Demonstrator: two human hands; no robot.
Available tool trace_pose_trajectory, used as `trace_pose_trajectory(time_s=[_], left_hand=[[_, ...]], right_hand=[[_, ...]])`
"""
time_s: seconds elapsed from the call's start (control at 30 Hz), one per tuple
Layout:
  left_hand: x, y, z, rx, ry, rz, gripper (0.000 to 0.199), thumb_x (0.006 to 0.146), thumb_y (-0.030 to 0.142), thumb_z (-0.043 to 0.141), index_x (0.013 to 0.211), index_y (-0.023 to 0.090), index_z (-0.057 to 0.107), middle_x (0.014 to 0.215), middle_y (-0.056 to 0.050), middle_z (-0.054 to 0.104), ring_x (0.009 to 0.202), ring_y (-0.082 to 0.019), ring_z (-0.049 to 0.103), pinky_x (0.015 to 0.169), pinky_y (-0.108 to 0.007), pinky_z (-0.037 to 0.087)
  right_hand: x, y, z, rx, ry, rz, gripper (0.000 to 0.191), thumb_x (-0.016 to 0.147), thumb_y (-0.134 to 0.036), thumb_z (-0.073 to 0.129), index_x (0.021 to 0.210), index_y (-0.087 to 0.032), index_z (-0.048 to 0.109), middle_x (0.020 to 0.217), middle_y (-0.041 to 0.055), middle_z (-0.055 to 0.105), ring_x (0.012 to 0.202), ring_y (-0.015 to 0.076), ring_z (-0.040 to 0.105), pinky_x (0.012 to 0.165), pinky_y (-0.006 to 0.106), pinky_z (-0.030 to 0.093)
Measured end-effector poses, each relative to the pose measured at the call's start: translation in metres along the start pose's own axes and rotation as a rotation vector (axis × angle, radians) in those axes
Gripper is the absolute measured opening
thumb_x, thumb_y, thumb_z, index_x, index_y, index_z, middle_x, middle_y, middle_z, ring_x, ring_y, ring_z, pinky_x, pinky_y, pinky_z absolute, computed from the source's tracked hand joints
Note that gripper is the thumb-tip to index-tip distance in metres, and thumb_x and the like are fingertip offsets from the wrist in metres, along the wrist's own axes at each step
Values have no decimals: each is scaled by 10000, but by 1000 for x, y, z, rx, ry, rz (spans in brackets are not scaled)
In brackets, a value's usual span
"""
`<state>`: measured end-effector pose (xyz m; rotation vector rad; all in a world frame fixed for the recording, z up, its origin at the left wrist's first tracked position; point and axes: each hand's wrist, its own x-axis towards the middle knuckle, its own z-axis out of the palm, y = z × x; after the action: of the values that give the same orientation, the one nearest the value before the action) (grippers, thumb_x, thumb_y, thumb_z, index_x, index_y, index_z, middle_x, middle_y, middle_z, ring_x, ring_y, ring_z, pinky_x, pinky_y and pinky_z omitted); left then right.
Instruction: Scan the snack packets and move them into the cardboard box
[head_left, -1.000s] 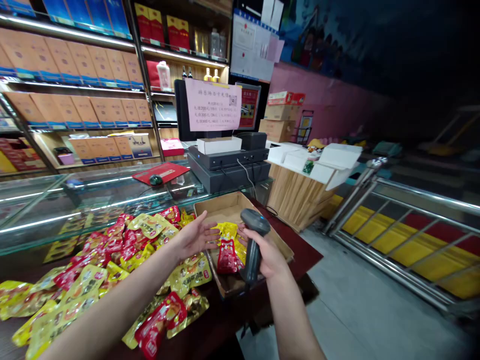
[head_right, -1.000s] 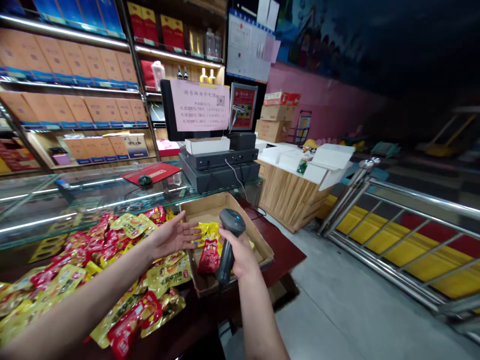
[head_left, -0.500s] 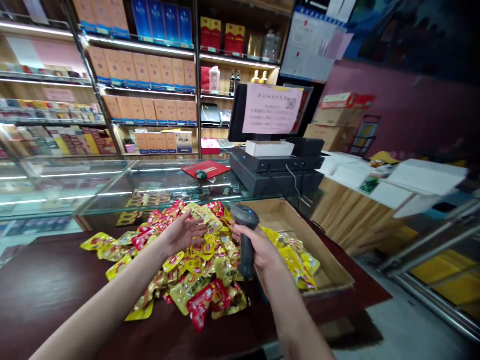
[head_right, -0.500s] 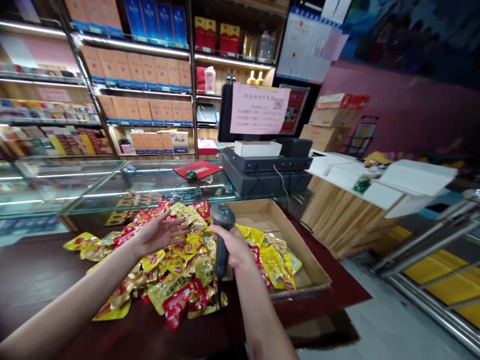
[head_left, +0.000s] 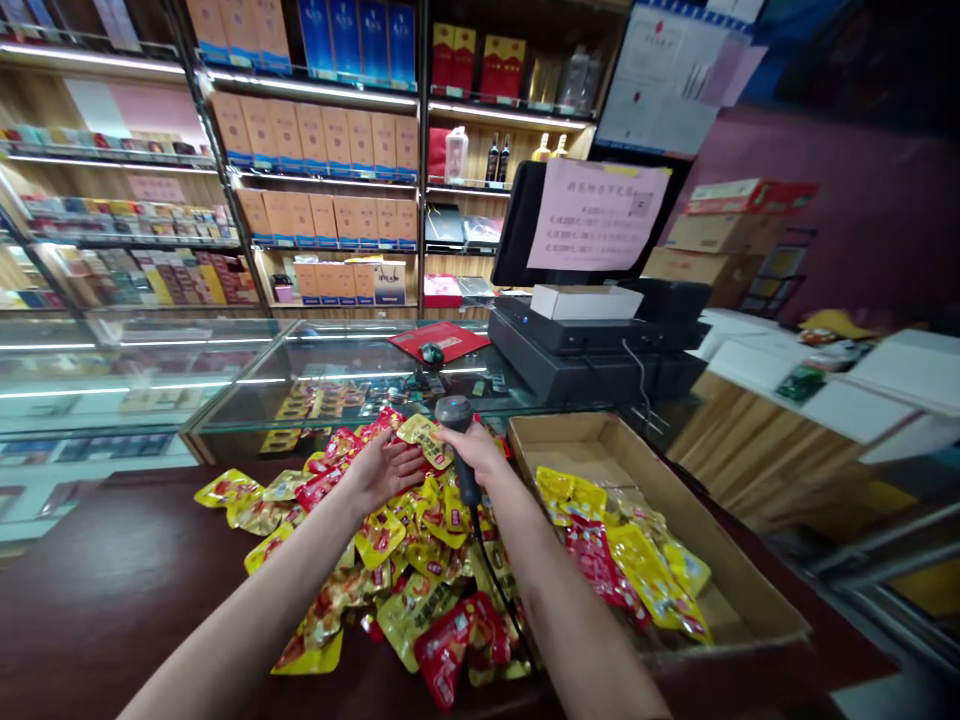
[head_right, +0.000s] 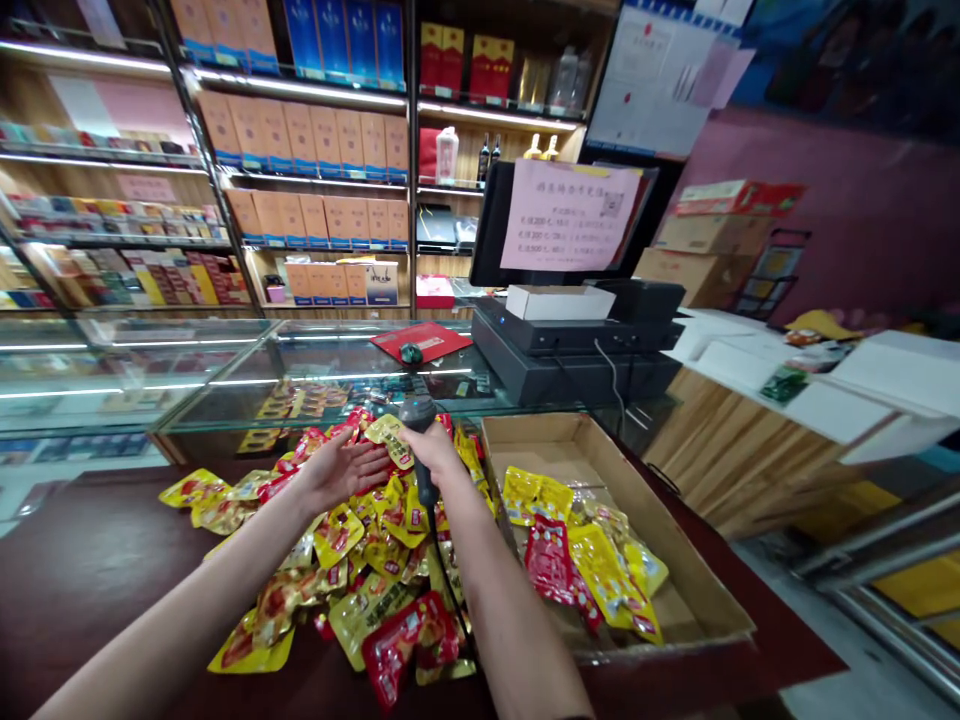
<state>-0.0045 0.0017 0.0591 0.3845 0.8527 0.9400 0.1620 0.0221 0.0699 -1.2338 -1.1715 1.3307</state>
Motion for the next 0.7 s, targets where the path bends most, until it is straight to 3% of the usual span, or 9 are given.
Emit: trace_pose_trajectory(time_s=[0.13, 0.33, 0.43, 0.57, 0.63, 0.7], left_hand=[[4, -7, 5, 1, -22, -17, 383, 866, 429, 446, 1073, 119, 530, 1020, -142, 613, 936, -233, 633, 823, -374, 520], [-4, -24, 14, 46, -10, 90, 192, 827, 123, 534, 1018, 110, 527, 922, -136, 642, 829, -194, 670, 799, -313, 534], [-8, -37, 21, 170, 13, 241, 320, 725, 77, 664, 1000, 131, 509, 810, -74, 635, 726, -175, 662, 711, -324, 552], [-9, -54, 29, 424, 205, 370, 482, 602, 277, 802, 964, 152, 511, 704, -2, 567, 605, -128, 593, 489, -223, 481], [-10, -61, 30, 493, 270, 407, 646, 546, 365, 823, 1060, 152, 493, 771, -26, 591, 642, -136, 601, 493, -213, 463], [-12, -65, 30, 545, 265, 474, 852, 511, 397, 832, 1223, 174, 419, 928, -77, 610, 746, -165, 625, 591, -255, 498]], right_hand=[[-1, 11, 0, -122, -7, -96, 275, 609, -247, 671, 876, -183, 698, 876, 31, 717, 850, 203, 643, 813, 337, 473], [-27, 15, -12, -127, -62, -117, 317, 620, -267, 679, 924, -177, 684, 940, 38, 710, 903, 214, 634, 858, 362, 459], [-41, 17, -20, 2, -70, -86, 341, 618, -303, 697, 929, -165, 674, 935, 54, 709, 866, 210, 643, 807, 346, 479], [-61, 16, -30, 179, -87, 12, 371, 577, -274, 727, 925, -162, 664, 789, 44, 711, 689, 190, 654, 692, 324, 505], [-71, 12, -34, 226, -84, 58, 336, 574, -263, 722, 889, -160, 665, 695, 34, 695, 599, 181, 640, 633, 318, 506], [-79, 9, -39, 252, -87, 84, 298, 581, -263, 707, 857, -158, 669, 641, 28, 680, 556, 179, 627, 593, 313, 499]])
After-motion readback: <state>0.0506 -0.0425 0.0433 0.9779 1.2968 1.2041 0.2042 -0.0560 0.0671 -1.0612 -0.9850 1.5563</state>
